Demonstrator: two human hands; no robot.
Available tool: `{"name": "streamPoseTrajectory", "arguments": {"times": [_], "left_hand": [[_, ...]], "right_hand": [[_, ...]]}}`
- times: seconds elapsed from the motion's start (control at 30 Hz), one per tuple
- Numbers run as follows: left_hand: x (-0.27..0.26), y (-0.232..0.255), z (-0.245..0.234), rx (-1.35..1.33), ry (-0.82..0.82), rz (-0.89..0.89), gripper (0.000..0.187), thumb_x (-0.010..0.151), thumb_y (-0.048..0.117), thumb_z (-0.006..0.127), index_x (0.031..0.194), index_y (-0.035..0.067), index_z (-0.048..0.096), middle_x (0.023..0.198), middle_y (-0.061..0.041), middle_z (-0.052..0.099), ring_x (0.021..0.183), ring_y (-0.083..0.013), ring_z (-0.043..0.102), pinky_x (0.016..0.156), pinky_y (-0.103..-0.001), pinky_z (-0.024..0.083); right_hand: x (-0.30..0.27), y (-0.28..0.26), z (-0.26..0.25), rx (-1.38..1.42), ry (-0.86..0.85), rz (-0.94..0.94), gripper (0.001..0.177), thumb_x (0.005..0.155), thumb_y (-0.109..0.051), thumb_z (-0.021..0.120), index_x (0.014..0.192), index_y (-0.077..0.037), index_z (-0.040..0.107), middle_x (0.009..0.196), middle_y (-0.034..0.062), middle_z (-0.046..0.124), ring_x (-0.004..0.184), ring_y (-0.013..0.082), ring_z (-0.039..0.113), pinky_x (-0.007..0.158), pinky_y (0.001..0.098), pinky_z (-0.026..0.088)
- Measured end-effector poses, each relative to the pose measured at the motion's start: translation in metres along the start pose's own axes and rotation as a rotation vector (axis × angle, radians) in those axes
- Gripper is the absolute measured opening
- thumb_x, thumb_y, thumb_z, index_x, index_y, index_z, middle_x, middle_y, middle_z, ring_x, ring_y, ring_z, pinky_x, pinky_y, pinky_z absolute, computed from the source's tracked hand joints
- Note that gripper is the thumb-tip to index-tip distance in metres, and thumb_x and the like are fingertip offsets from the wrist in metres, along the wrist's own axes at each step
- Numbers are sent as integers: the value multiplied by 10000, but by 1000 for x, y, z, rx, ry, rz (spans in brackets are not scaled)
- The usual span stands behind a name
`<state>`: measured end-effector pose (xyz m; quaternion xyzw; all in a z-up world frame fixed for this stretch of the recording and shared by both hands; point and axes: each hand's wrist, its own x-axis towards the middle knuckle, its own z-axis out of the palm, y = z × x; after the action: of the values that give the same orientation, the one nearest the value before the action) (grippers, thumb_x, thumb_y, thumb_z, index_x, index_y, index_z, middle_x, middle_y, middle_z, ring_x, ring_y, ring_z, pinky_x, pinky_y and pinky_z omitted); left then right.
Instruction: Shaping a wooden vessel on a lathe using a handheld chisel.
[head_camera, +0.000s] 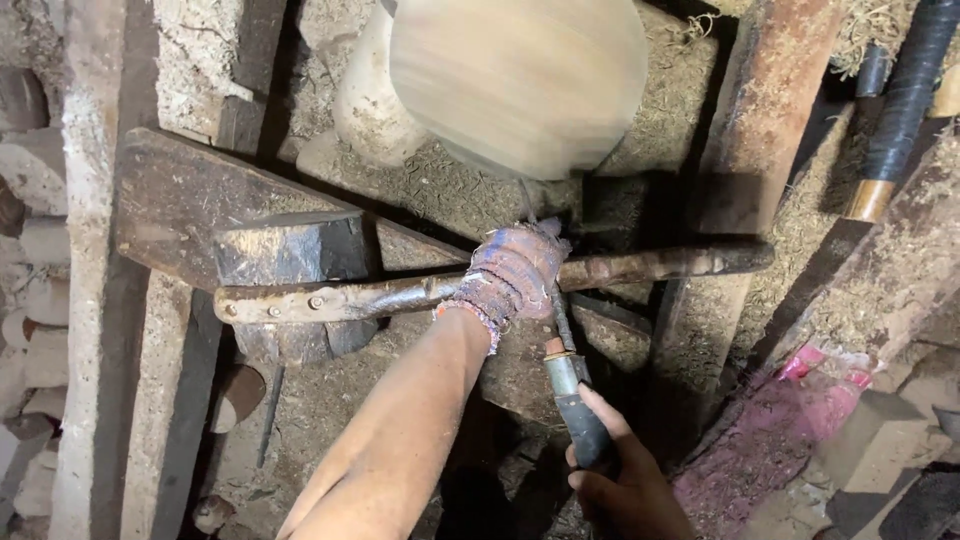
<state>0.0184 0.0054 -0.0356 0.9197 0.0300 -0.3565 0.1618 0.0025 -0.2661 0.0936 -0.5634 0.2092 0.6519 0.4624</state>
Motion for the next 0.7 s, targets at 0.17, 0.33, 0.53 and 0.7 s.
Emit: {"name": "streamPoseTrajectory", "arguments": {"times": [0.17,0.33,0.53,0.7], "left_hand": [[11,-2,46,233,368,55,123,588,273,561,495,196,536,405,-106,473,327,-287,504,252,-470,327],[12,-8,55,359,391,207,133,662,235,518,566,151,556,411,-147,479,334,-317,497,286,-485,342],[0,-5,36,455,492,152,170,719,211,476,830,110,557,475,-220,512,356,-325,518,278,-471,336],[-18,-10,-2,575,556,104,192,814,210,448,938,118,562,493,-162,520,356,-255,508,271,-394,317]], "right_hand": [[-7,-20,32,46,183,119,990,754,240,653,1584,-286,525,911,220,672,577,256,493,544,358,399],[-12,-16,39,-7,209,128,948,784,192,662,1570,-325,548,659,159,538,499,209,394,478,327,302],[-16,-8,56,139,255,58,938,771,246,665,1569,-241,583,859,161,648,663,223,486,645,312,369],[-14,-7,58,119,185,43,906,793,209,704,1578,-214,547,971,204,710,777,281,611,729,355,475]]}}
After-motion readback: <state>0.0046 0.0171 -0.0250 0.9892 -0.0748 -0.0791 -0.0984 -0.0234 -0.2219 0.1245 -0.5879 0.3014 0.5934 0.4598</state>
